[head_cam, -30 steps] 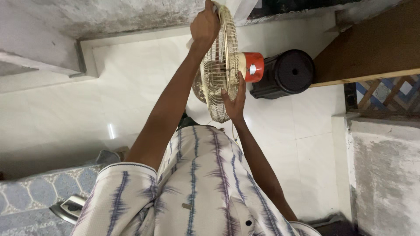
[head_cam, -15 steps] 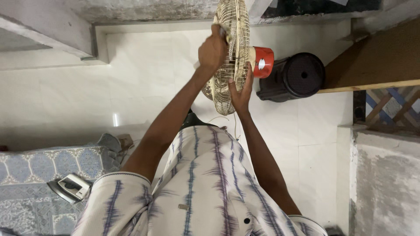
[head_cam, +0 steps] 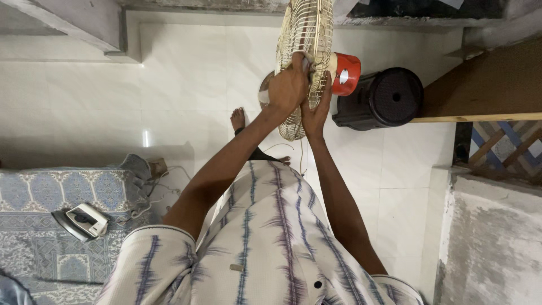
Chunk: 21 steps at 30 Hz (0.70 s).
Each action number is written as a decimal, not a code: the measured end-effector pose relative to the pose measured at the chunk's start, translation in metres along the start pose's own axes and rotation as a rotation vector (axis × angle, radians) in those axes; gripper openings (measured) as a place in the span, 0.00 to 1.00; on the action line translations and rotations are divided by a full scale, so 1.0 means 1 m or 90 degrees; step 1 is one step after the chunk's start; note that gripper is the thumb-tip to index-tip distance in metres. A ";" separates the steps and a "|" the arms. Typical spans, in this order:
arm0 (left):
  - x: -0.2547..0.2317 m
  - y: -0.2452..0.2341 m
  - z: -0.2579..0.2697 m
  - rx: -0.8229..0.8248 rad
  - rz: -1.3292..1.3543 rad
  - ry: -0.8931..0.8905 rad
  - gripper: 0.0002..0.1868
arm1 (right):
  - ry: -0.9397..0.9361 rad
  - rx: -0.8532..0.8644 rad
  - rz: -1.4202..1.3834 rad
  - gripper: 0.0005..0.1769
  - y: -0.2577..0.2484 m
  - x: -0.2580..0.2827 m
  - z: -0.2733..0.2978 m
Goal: The person wipes the front grill of a standing fan with a cloth, then moves to a small black monitor on a shelf and wipes its screen and frame. The person uses a cloth to clean the surfaces of both items.
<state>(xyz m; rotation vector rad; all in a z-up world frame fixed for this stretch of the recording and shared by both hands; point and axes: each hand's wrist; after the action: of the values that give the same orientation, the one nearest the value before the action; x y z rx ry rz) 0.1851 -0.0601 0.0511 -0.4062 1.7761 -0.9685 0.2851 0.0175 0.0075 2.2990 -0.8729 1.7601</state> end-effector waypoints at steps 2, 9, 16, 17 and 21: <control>0.003 0.001 -0.009 -0.001 -0.024 0.000 0.15 | -0.007 -0.001 -0.008 0.45 0.001 0.002 -0.003; 0.006 0.000 -0.052 -0.100 -0.007 0.057 0.19 | 0.036 -0.008 0.035 0.44 0.000 0.018 -0.005; 0.015 0.002 -0.067 -0.106 -0.005 0.075 0.12 | 0.025 -0.013 0.037 0.43 0.004 0.022 -0.012; 0.016 0.003 -0.068 -0.110 -0.006 0.075 0.10 | 0.020 -0.014 0.049 0.43 0.005 0.021 -0.012; 0.023 0.006 -0.083 -0.097 0.023 0.069 0.16 | 0.024 -0.004 0.058 0.43 0.007 0.020 -0.006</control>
<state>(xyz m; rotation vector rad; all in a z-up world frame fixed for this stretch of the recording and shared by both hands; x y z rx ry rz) 0.1025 -0.0371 0.0445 -0.4216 1.9567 -0.8468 0.2797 0.0071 0.0264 2.2481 -0.9909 1.8273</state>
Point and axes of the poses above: each hand's wrist, its own z-axis away from the middle knuckle, its own y-axis out of the palm, x = y × z, and after that the axes turned 3 degrees about x, right-handed
